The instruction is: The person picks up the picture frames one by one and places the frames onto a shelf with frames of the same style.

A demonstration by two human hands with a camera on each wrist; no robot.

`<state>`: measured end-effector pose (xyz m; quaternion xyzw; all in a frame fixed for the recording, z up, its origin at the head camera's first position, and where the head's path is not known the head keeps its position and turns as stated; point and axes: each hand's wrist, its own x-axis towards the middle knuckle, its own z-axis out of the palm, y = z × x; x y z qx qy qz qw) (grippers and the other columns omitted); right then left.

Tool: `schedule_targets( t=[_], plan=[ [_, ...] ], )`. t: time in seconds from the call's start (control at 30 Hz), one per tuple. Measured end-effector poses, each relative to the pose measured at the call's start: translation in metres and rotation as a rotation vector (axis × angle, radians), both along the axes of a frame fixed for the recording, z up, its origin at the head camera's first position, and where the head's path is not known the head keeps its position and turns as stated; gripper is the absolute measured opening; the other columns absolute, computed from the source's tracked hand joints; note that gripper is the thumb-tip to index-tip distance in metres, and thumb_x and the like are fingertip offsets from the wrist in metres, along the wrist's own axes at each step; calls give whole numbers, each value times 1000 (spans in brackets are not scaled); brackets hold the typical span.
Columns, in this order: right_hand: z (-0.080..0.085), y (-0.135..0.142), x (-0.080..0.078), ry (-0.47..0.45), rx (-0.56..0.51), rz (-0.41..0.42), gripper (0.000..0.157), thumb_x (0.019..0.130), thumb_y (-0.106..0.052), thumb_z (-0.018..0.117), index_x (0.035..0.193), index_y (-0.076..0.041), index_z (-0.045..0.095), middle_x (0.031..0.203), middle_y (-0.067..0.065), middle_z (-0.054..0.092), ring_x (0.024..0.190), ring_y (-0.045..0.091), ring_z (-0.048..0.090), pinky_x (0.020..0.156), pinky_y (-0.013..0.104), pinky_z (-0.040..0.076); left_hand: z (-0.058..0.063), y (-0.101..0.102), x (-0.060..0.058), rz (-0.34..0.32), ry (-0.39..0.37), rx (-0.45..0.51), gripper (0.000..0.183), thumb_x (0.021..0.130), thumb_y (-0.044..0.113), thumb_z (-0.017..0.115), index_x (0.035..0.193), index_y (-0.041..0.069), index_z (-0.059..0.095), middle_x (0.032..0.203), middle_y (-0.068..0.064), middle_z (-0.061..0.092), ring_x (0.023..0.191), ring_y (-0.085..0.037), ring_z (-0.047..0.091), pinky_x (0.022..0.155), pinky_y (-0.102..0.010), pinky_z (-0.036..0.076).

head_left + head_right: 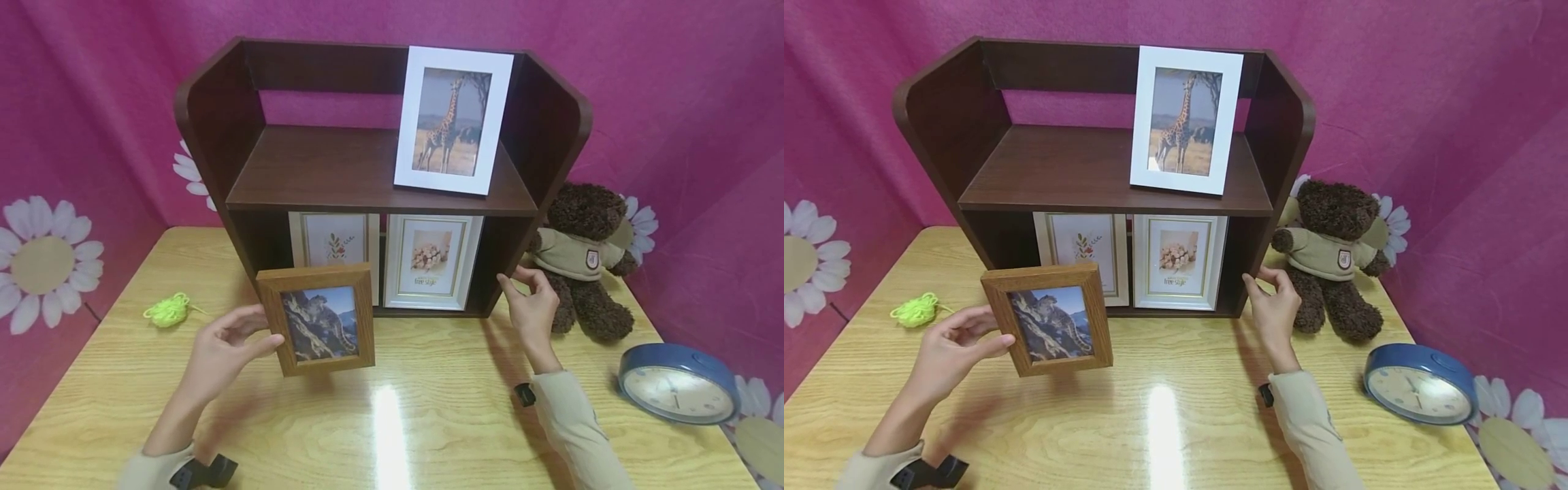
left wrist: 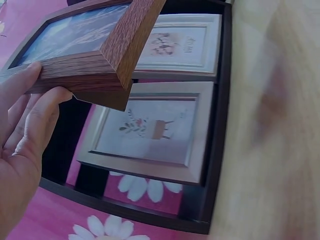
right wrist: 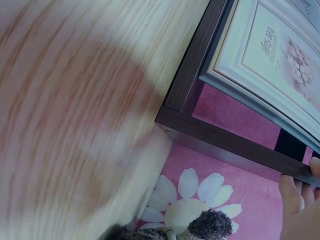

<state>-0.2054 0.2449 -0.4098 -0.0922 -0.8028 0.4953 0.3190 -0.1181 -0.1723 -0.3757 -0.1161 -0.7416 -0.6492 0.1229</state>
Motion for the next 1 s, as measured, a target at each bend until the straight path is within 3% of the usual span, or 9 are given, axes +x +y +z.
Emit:
schedule_targets(
  t=[0.2,0.53,0.77,1.0],
  plan=[
    [-1,0,0,-7,0,1,23,82,-9,75,97,3,63,108,15,68,84,-14,52,91,26,50,9,-1,-5,-21,48,18,57,70,-20,71,101,27,67,91,14,69,88,1,64,82,-9,51],
    [0,0,0,0,-12,16,23,81,-8,75,97,5,63,109,18,67,84,-12,52,95,40,50,23,-2,-8,-5,26,42,60,69,-21,70,100,30,68,90,14,69,87,2,64,79,-9,53],
    [-1,0,0,-9,-1,10,24,82,-9,75,97,5,62,109,18,67,84,-9,52,97,42,49,37,-3,-13,-20,39,73,57,70,-21,70,101,27,70,91,12,70,85,-1,66,73,-12,55],
    [-1,0,-1,-7,-4,0,23,82,-9,75,96,4,63,107,16,67,86,-2,55,96,37,50,52,-5,-17,-28,74,37,55,70,-18,72,101,27,70,89,13,70,85,1,66,78,-11,54]
  ],
)
